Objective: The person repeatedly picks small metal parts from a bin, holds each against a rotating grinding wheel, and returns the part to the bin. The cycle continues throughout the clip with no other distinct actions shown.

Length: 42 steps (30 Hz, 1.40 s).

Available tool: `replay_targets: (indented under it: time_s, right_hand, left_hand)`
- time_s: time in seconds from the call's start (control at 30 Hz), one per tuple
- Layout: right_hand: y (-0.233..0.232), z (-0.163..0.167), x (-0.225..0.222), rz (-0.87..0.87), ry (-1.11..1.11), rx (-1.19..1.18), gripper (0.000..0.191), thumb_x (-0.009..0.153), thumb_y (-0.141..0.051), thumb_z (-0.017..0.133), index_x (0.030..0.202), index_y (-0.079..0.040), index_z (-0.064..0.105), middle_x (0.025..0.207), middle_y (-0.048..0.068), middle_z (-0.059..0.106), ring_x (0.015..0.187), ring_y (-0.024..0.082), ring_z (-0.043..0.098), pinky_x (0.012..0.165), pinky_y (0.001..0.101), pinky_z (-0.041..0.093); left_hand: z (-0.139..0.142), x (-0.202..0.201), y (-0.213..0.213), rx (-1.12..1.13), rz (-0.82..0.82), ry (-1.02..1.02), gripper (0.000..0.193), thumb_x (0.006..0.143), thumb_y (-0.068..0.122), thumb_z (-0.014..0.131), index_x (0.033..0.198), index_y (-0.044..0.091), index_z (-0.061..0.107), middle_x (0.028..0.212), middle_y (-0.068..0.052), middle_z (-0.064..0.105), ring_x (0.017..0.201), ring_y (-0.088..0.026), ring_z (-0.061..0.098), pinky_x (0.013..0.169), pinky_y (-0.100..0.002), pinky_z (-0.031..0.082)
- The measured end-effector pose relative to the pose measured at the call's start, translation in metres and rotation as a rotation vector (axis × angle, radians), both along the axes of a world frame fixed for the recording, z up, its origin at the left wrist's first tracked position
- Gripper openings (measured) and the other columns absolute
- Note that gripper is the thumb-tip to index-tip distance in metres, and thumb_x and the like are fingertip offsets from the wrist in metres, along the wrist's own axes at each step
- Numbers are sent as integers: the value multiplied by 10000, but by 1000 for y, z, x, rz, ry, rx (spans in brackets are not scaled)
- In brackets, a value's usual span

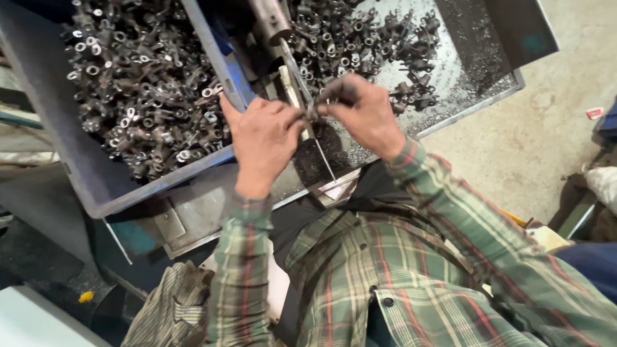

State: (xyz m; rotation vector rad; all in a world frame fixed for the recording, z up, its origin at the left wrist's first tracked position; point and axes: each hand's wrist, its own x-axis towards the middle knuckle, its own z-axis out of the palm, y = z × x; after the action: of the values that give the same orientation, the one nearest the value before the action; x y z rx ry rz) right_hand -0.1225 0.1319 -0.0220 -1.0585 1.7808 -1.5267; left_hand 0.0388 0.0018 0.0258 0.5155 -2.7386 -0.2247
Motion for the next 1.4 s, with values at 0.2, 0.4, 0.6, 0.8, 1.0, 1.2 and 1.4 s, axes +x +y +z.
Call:
replay_targets:
  time_s: [0.2, 0.4, 0.6, 0.8, 1.0, 1.2, 1.4]
  right_hand:
    - [76, -32, -16, -111, 254, 92, 289, 921, -98, 808, 1196, -71, 721, 1032, 78, 741, 854, 139, 706, 707, 250, 569]
    - [150, -64, -84, -325, 816, 356, 302, 913, -81, 822, 1194, -34, 723, 1206, 166, 660, 1149, 343, 601, 999, 436, 499]
    - [159, -81, -102, -255, 950, 350, 164, 946, -91, 825, 1067, -29, 734, 1154, 146, 662, 1158, 345, 576, 997, 452, 483]
    - [141, -44, -74, -207, 852, 300, 144, 1028, -65, 772, 1126, -21, 676, 1120, 145, 659, 1062, 332, 605, 924, 435, 489]
    - [58, -15, -27, 66, 801, 39, 219, 967, -51, 734, 1174, -28, 668, 1166, 136, 681, 1074, 306, 645, 913, 400, 530]
    - [1, 22, -16, 105, 831, -26, 181, 988, -52, 731, 1160, -36, 675, 1148, 117, 669, 1069, 319, 634, 918, 418, 519]
    - [-11, 27, -19, 138, 894, -24, 276, 983, -63, 723, 1253, -29, 675, 1198, 124, 655, 1078, 322, 599, 934, 424, 504]
  left_hand:
    - [-12, 17, -8, 416, 5, 329, 172, 926, 270, 802, 1045, 152, 762, 1016, -16, 753, 996, -195, 679, 944, -410, 526]
    - [-22, 19, -29, 1378, 126, 1355, 213, 1086, 192, 642, 1116, 0, 731, 1034, -77, 754, 879, -152, 673, 833, -311, 560]
    - [-18, 16, -12, 835, 172, 681, 183, 1031, 207, 745, 1147, 66, 739, 1054, -35, 710, 952, -140, 673, 855, -279, 541]
    - [-6, 1, -2, 257, 100, 297, 181, 927, 383, 807, 999, 217, 799, 968, 42, 742, 992, -174, 681, 1177, -646, 270]
    - [-6, -1, 1, 182, 70, 168, 250, 854, 443, 796, 939, 208, 793, 911, 43, 720, 959, -193, 646, 1130, -734, 201]
    - [-7, -4, 1, 124, 109, 119, 126, 862, 342, 770, 927, 236, 792, 863, 80, 699, 936, -181, 633, 1146, -761, 194]
    - [-16, -13, 6, 12, 213, 65, 97, 889, 293, 755, 928, 204, 750, 858, 61, 678, 952, -203, 629, 1153, -743, 257]
